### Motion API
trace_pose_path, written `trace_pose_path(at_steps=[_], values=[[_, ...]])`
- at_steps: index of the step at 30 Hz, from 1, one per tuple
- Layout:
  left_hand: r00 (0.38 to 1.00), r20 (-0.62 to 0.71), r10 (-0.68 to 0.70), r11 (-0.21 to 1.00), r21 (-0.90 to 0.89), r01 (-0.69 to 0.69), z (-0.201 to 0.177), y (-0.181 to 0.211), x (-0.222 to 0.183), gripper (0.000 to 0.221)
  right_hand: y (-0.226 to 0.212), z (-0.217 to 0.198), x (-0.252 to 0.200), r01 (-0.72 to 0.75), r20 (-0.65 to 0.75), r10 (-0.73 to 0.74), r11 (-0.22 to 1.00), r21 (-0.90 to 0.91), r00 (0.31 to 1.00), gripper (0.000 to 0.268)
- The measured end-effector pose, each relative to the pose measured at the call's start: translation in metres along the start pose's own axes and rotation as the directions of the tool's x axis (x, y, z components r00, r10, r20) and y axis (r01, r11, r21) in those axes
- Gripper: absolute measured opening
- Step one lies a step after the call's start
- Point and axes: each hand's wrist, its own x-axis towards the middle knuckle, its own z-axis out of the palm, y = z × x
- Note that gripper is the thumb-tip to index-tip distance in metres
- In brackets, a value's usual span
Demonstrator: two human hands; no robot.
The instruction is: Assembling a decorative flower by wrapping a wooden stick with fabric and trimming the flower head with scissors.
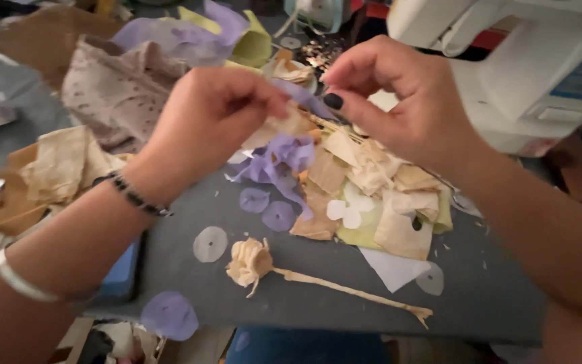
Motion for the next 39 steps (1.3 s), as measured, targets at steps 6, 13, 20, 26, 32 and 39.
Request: trace_pose_path(at_steps=[6,13,20,26,32,39], values=[[0.982,0.116,-0.15,0.967,0.222,0.122,0.002,-0.027,-0.012,0.024,0.035,-0.017,-0.033,-0.231,0.102,0.247,0.962,-0.145,0.964,0.018],[0.969,0.197,-0.149,0.881,0.471,0.04,0.017,-0.034,-0.006,0.03,0.08,0.024,-0.062,-0.216,0.433,0.506,0.799,-0.562,0.746,0.056],[0.849,0.499,0.175,0.715,0.528,-0.458,0.091,-0.044,0.007,0.023,0.083,0.021,-0.057,-0.337,0.224,0.49,0.804,-0.491,0.842,0.021],[0.74,0.602,0.298,0.584,0.498,-0.641,0.094,-0.06,0.002,0.018,0.063,-0.023,-0.057,-0.627,-0.006,0.634,0.763,-0.154,0.773,0.031],[0.767,0.573,0.289,0.529,0.572,-0.627,0.078,-0.074,0.001,0.016,0.077,-0.041,-0.079,-0.53,-0.109,0.523,0.847,-0.043,0.845,0.026],[0.768,0.634,-0.09,0.525,0.685,-0.504,0.053,-0.054,-0.003,0.02,0.074,-0.042,-0.103,-0.343,0.055,0.384,0.874,-0.345,0.922,0.025]])
